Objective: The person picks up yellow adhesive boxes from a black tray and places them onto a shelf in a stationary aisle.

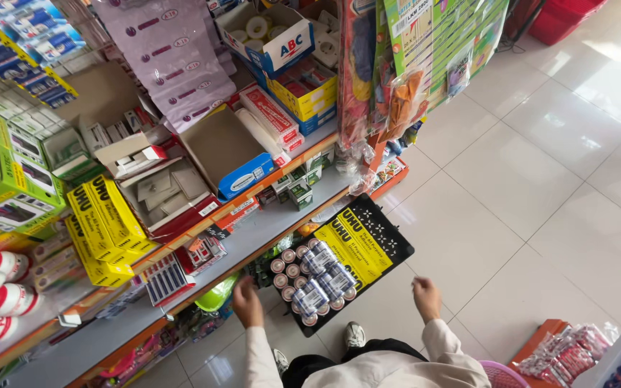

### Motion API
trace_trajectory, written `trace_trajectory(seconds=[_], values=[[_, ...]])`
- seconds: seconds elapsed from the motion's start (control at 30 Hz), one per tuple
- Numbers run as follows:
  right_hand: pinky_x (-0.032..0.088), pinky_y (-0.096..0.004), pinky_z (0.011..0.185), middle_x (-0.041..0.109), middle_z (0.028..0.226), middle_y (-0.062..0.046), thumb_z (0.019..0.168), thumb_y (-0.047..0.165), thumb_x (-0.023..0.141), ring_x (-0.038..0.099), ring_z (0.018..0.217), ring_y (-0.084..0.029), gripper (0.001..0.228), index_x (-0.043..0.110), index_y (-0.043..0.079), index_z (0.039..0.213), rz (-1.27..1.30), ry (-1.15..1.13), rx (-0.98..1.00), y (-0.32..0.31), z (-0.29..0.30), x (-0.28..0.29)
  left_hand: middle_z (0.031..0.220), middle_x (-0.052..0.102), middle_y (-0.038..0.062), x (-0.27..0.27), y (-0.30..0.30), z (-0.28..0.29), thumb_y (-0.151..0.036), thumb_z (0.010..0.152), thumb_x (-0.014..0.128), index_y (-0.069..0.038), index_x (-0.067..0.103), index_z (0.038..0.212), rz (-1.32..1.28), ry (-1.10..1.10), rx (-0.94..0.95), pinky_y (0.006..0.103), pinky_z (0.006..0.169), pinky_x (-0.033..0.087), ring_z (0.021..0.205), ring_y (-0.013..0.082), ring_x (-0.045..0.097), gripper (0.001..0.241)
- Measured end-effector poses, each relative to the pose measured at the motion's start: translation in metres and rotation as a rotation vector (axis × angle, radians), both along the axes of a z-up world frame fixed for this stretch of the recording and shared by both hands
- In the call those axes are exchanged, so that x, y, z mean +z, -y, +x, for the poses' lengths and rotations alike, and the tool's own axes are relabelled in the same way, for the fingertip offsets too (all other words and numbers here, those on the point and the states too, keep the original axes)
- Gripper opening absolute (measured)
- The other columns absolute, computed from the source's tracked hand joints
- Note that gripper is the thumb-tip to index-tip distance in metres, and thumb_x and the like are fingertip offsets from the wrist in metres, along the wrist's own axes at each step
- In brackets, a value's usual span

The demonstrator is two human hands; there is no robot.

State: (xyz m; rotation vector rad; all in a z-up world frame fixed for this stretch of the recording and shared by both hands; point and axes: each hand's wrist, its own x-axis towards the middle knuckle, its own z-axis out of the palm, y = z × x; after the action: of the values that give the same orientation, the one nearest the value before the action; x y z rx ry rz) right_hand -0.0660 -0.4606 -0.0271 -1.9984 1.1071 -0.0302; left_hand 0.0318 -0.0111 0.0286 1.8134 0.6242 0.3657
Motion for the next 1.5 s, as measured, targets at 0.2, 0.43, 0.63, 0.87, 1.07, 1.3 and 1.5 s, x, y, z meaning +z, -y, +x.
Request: trace_trajectory(seconds=[0.2,0.43,0.63,0.87,1.07,1.3,1.5], values=[[0.053,-0.038,0.075,0.065,0.095,-0.018,0.084,-0.011,0.052,0.063,0.089,-0.033,0.033,0.064,0.002,0.112,-0.31,0.67,0.08,-0.026,0.041,0.149,0.093,0.071,0.009,0.137,0.082,0.037,-0.004,0.083,0.054,-0.012,0.069,0.101,0.188,0.296,-0.249,0.0348,0.073,0.057,0.088,0.0257,0.068,0.025],[0.055,-0.042,0.08,0.065,0.102,-0.012,0.083,-0.003,0.056,0.064,0.099,-0.033,0.032,0.063,0.007,0.112,-0.217,0.626,0.457,-0.067,0.086,0.167,0.096,0.068,0.004,0.144,0.161,0.088,-0.013,0.089,0.056,-0.015,0.068,0.105,0.371,0.109,-0.795,0.033,0.077,0.055,0.088,0.0216,0.068,0.02],[0.054,-0.04,0.091,0.062,0.119,-0.009,0.087,0.007,0.059,0.06,0.116,-0.029,0.034,0.058,0.011,0.122,-0.095,0.203,0.565,-0.085,0.101,0.168,0.096,0.063,0.002,0.085,0.199,0.12,-0.025,0.083,0.061,-0.018,0.064,0.108,0.713,0.04,-0.97,0.0403,0.083,0.052,0.096,0.0257,0.065,0.026],[0.052,-0.037,0.09,0.057,0.121,-0.009,0.089,0.037,0.063,0.057,0.115,-0.028,0.051,0.049,0.011,0.13,-0.189,0.016,0.637,-0.095,0.108,0.162,0.099,0.062,0.008,0.072,0.214,0.111,-0.02,0.079,0.06,-0.01,0.066,0.096,1.047,-0.012,-0.943,0.0443,0.076,0.053,0.096,0.028,0.062,0.021],[0.052,-0.033,0.085,0.056,0.118,-0.009,0.083,0.044,0.07,0.057,0.11,-0.025,0.062,0.051,0.01,0.131,-0.156,-0.051,0.598,-0.091,0.115,0.154,0.1,0.058,0.01,0.107,0.221,0.104,-0.014,0.081,0.054,-0.005,0.065,0.102,1.158,-0.058,-0.931,0.0434,0.077,0.048,0.096,0.0289,0.06,0.025],[0.053,-0.035,0.078,0.06,0.108,-0.012,0.071,0.042,0.081,0.059,0.101,-0.028,0.065,0.056,0.008,0.121,0.037,-0.01,0.509,-0.083,0.123,0.142,0.098,0.057,0.011,0.132,0.231,0.096,-0.013,0.083,0.05,-0.005,0.061,0.094,1.222,-0.143,-0.841,0.0421,0.08,0.043,0.094,0.0285,0.059,0.017],[0.057,-0.035,0.071,0.064,0.103,-0.016,0.072,0.028,0.083,0.065,0.092,-0.031,0.055,0.057,0.004,0.115,0.098,0.054,0.458,-0.089,0.115,0.166,0.098,0.057,0.014,0.118,0.225,0.096,-0.013,0.08,0.054,-0.002,0.06,0.094,1.049,-0.119,-0.829,0.0436,0.08,0.045,0.096,0.032,0.059,0.019]])
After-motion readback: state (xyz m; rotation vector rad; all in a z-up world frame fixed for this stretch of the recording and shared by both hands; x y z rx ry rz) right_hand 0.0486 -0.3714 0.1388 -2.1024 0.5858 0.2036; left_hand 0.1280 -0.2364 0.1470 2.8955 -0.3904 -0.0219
